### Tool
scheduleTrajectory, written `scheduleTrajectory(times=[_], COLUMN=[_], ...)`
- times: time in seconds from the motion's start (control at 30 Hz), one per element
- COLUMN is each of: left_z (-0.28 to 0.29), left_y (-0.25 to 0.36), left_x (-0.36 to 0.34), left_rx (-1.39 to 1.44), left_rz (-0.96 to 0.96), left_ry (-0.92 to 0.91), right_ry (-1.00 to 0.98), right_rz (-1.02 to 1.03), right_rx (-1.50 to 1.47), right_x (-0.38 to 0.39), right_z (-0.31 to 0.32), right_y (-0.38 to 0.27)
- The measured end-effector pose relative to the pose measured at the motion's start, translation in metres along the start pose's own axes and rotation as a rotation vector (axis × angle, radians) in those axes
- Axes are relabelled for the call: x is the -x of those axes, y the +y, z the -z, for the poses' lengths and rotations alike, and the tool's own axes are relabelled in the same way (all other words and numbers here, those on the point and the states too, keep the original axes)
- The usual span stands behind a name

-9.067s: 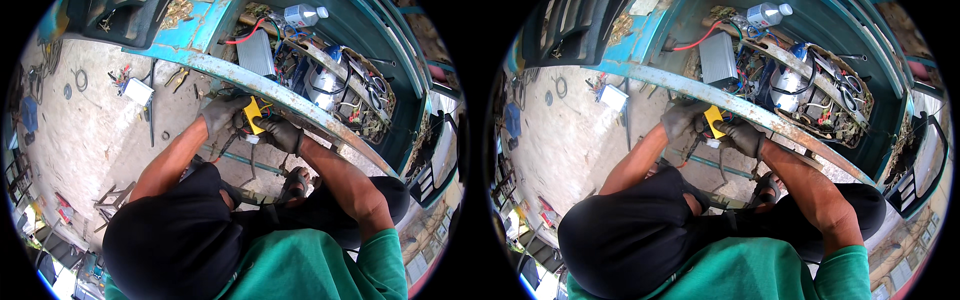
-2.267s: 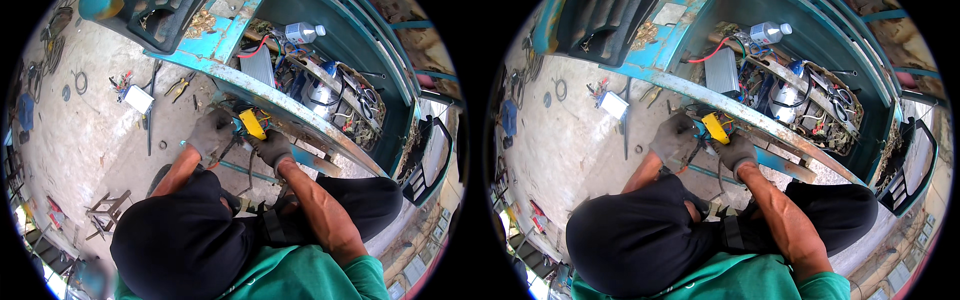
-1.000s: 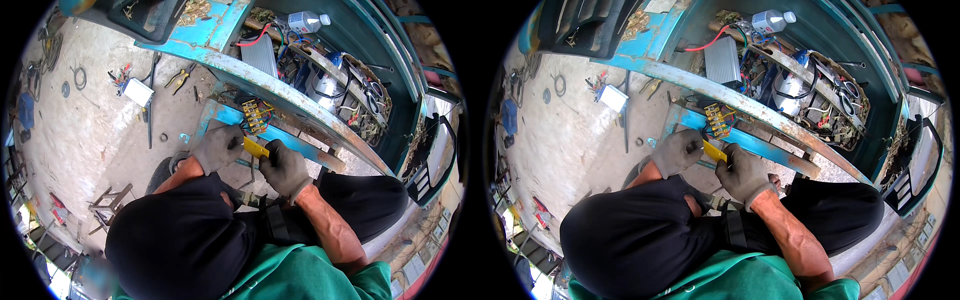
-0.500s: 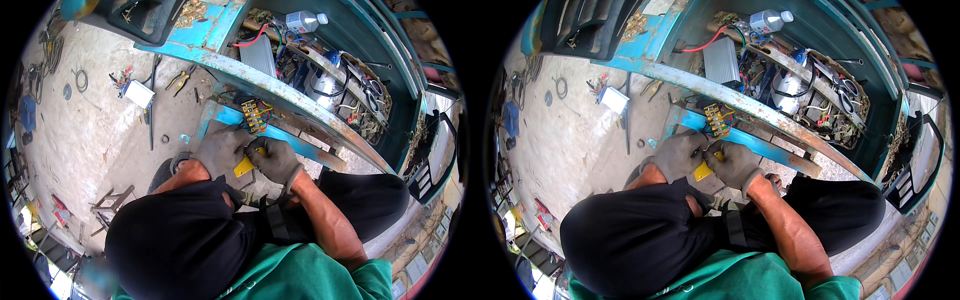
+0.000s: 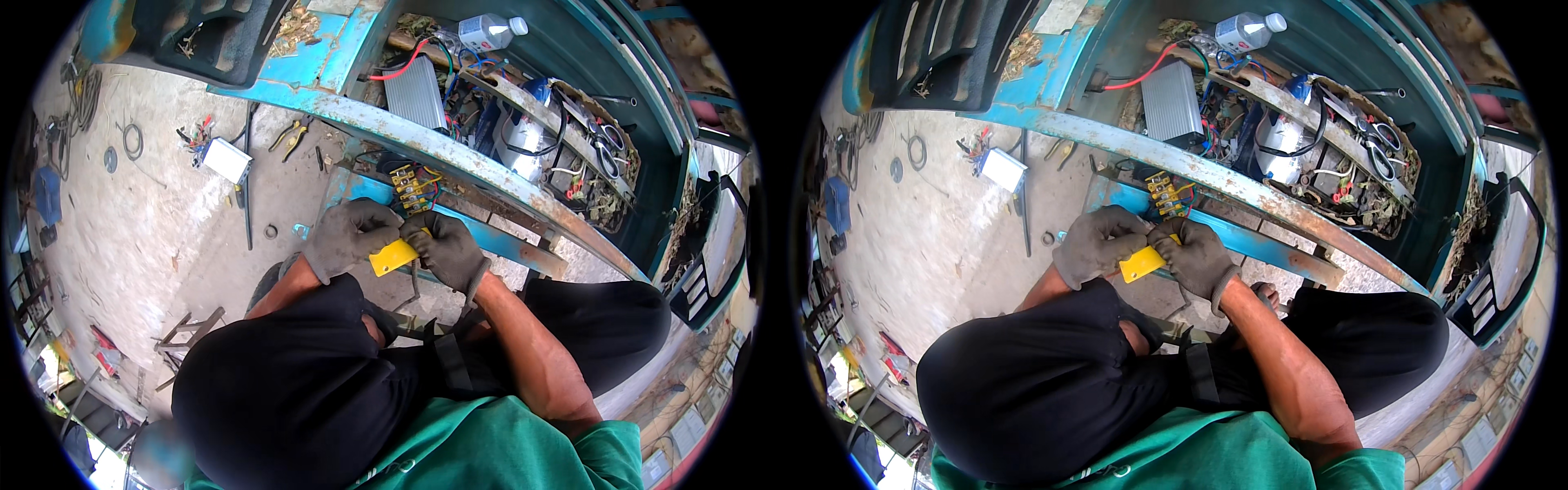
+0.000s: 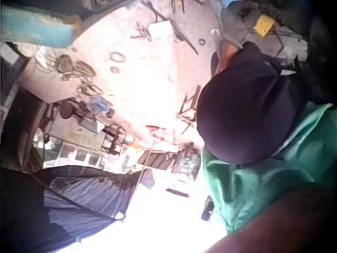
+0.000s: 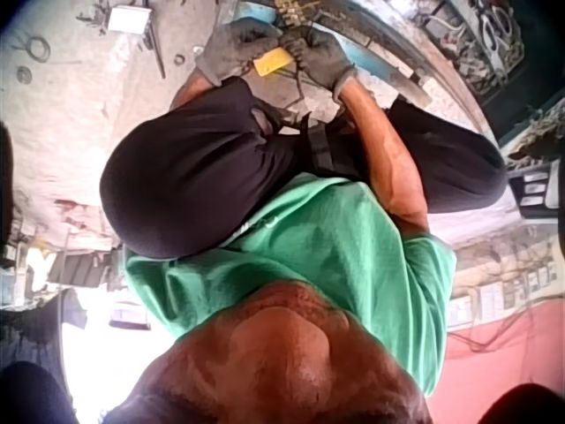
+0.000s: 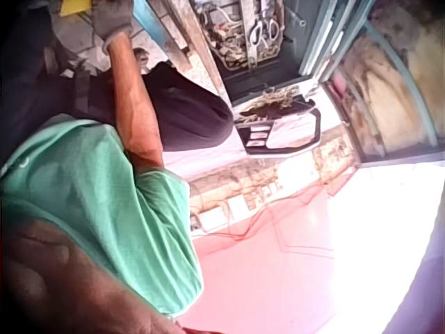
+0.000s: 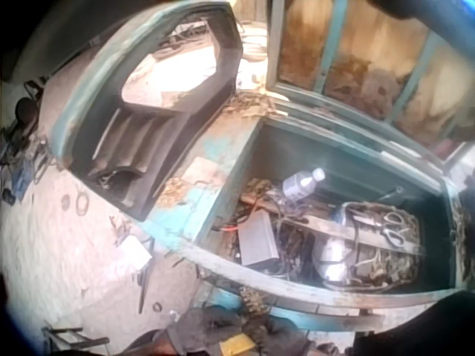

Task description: The person works on the electrical wiring of a teal three-wheeled vehicle, using a yellow multimeter to test connections and a screwdriver to adjust terminals on a yellow component.

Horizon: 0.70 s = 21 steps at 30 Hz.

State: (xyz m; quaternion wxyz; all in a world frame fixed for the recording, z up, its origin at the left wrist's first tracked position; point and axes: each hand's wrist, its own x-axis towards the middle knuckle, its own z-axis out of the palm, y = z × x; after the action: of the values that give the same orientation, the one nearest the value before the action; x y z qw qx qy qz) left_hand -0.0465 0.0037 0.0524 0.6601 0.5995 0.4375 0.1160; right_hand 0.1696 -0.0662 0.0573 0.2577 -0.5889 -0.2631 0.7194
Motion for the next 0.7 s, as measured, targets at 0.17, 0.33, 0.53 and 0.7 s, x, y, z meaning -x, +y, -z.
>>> scheduleTrajectory(times=[0.17,0.33,0.53,0.7], left_z=[0.005,0.011,0.003,-0.004], left_y=[-0.018,-0.022,-0.012,-0.012], left_x=[-0.01,-0.02,-0.021,-0.041], left_rx=[-0.477,-0.476,-0.316,-0.473], left_rz=[-0.648,-0.87,-0.343,-0.287], left_ry=[0.068,0.076,0.302,0.422], right_ry=[-0.035,-0.028,0.239,0.33], right_rz=[-0.003,-0.065,-0.066,-0.074], right_rx=[-0.181,-0.215,0.088,0.252], right_x=[0.0,0.0,-0.003,-0.012], right_z=[0.0,-0.003,-0.001,0.009], right_y=[-0.009,-0.012,-0.003,0.024])
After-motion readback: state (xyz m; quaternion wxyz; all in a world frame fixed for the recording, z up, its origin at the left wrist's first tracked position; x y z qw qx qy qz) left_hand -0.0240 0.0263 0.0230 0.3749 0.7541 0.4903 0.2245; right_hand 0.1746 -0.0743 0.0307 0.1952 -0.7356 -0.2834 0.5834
